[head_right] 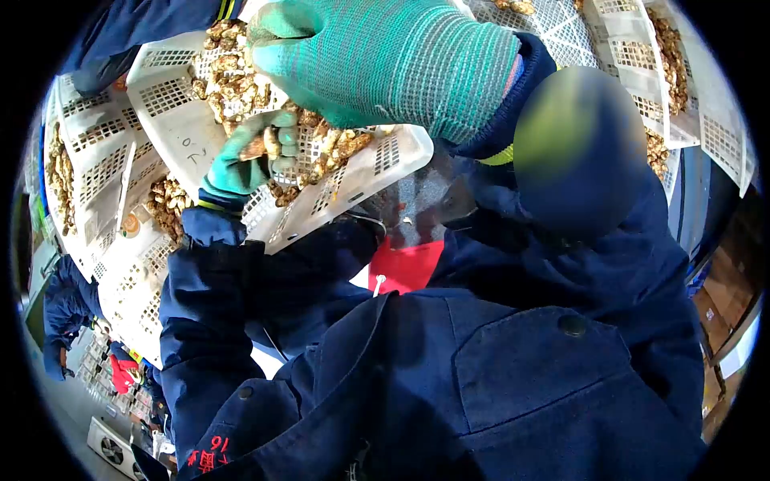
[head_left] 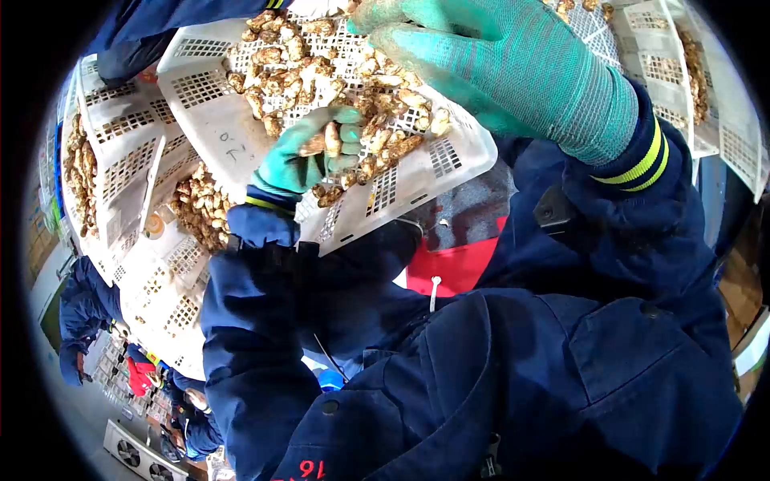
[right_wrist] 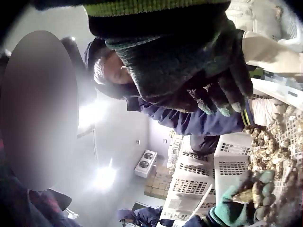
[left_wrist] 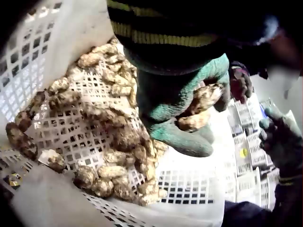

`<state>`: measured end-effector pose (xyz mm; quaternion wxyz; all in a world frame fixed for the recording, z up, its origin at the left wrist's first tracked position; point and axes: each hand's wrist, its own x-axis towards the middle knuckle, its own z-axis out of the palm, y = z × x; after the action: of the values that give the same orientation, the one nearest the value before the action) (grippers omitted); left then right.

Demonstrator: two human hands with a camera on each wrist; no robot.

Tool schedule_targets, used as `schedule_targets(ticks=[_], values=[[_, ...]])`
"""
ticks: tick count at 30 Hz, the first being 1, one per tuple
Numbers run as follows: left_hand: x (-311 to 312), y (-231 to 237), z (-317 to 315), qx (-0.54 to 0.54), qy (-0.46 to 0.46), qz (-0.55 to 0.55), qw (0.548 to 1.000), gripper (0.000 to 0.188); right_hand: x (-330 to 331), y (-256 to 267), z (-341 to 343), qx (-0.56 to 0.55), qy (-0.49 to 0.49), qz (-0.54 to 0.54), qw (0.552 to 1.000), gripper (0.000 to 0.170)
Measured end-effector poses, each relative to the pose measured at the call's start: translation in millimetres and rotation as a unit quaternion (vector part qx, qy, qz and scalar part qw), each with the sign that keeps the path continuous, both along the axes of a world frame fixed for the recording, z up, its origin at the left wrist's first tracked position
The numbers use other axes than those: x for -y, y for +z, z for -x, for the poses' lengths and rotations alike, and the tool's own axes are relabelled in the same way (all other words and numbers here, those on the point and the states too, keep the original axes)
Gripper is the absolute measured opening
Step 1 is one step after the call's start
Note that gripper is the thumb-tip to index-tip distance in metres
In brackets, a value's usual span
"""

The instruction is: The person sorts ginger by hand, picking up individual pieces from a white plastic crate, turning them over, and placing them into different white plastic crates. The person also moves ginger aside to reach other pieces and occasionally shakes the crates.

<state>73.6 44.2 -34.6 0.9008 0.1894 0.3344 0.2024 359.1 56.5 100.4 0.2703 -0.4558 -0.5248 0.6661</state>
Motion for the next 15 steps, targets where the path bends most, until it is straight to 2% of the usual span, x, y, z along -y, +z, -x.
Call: schedule_targets(ticks=[2, 3, 5, 6, 7, 8, 10, 11, 12, 13, 15], values=[[-2, -21, -14, -0.076, -0.115, 0.0, 0.99, 0.034, -1, -14, -3, 0.04, 0.011, -0.178, 0.983, 0.028], [3, -32, -27, -0.2, -0.228, -0.106, 0.947, 0.033, -2, -21, -5, 0.064, 0.012, -0.267, 0.962, 0.027], [8, -36, -55, -0.393, -0.411, -0.29, 0.77, 0.033, -5, -31, -5, 0.099, 0.01, -0.382, 0.919, 0.025], [7, -34, -64, -0.46, -0.48, -0.363, 0.653, 0.033, -5, -34, -5, 0.111, 0.006, -0.419, 0.901, 0.024], [14, -59, -54, -0.468, -0.452, -0.444, 0.616, 0.038, -6, -37, -4, 0.117, 0.002, -0.444, 0.888, 0.023], [12, -59, -55, -0.489, -0.467, -0.45, 0.584, 0.044, -8, -41, -5, 0.123, -0.002, -0.471, 0.874, 0.022], [6, -53, -51, -0.568, -0.418, -0.436, 0.559, 0.048, -9, -46, -2, 0.122, -0.012, -0.493, 0.861, 0.02], [-1, -59, -38, -0.53, -0.293, -0.487, 0.63, 0.026, -9, -48, -2, 0.12, -0.02, -0.502, 0.856, 0.019], [-4, -63, -25, -0.565, -0.327, -0.472, 0.592, 0.024, -8, -50, -1, 0.115, -0.027, -0.506, 0.855, 0.019], [-3, -61, -25, -0.509, -0.302, -0.381, 0.71, 0.037, -8, -51, -1, 0.109, -0.031, -0.51, 0.853, 0.018], [3, -56, -25, -0.496, -0.337, -0.402, 0.692, 0.048, -9, -52, 2, 0.095, -0.042, -0.503, 0.858, 0.017]])
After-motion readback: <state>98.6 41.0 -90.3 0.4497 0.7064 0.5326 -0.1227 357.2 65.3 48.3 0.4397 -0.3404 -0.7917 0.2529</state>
